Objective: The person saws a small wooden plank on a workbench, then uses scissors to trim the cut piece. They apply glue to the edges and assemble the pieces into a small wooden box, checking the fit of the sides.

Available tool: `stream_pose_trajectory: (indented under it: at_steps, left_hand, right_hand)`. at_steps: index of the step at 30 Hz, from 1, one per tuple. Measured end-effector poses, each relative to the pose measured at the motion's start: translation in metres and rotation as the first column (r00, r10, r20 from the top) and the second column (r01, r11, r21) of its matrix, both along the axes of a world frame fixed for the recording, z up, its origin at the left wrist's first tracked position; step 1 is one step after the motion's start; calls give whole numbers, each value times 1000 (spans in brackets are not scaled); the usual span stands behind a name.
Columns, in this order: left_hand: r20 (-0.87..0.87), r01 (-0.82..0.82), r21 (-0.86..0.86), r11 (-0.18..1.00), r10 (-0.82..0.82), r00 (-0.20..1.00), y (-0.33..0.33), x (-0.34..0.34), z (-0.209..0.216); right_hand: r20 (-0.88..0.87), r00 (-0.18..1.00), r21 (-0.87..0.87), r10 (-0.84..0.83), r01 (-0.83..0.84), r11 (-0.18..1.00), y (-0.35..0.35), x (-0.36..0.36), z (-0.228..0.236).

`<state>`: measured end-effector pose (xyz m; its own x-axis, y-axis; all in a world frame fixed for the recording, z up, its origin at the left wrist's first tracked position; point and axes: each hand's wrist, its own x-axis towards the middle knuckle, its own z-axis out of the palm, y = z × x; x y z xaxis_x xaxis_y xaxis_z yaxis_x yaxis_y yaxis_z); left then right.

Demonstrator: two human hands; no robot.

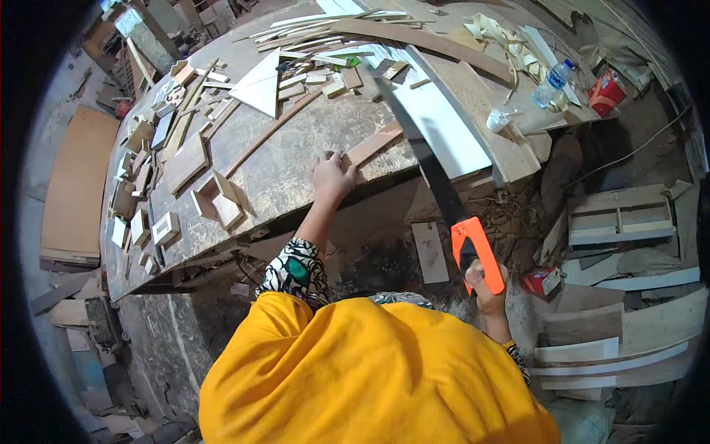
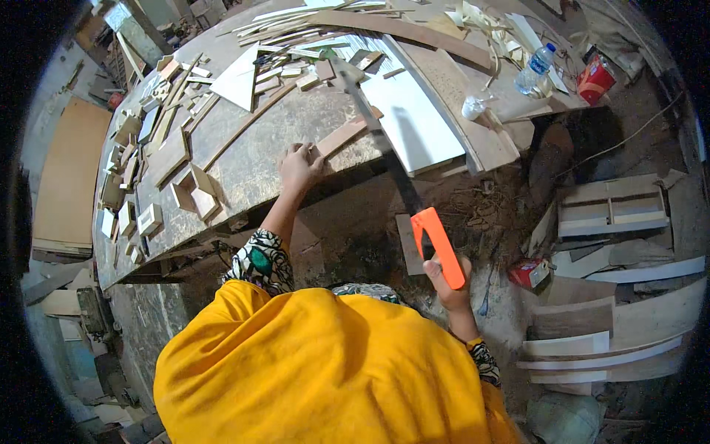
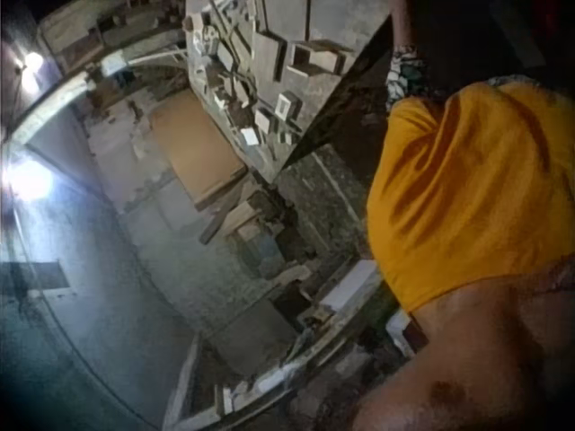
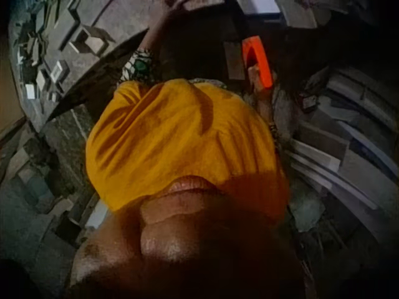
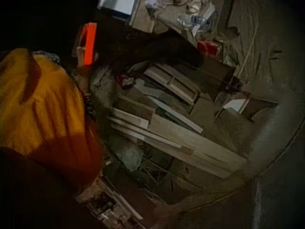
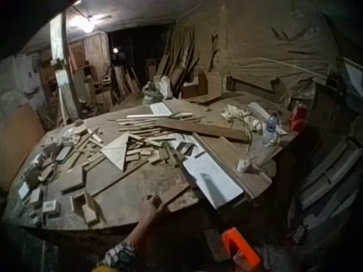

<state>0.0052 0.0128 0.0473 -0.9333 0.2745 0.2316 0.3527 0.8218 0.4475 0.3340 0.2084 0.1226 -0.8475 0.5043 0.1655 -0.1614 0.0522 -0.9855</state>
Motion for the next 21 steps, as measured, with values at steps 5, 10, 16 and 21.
stream_pose_trajectory:
  at_steps: [5, 10, 16, 21]
  left_hand:
    - [-99, 54, -70, 996, -61, 993, 21, -10, 19]
    - [142, 224, -350, 910, -185, 972, 62, -25, 47]
    - [351, 134, -164, 977, -69, 934, 72, -57, 51]
    - [502, -250, 353, 902, 42, 864, 37, -100, 37]
  right_hand:
    - [45, 999, -22, 3, -2, 1000, 31, 8, -26]
    - [76, 997, -7, -7, 8, 1000, 56, 6, -30]
    - [63, 998, 84, 18, -23, 996, 79, 0, -27]
    - [55, 998, 166, 7, -16, 986, 81, -7, -10]
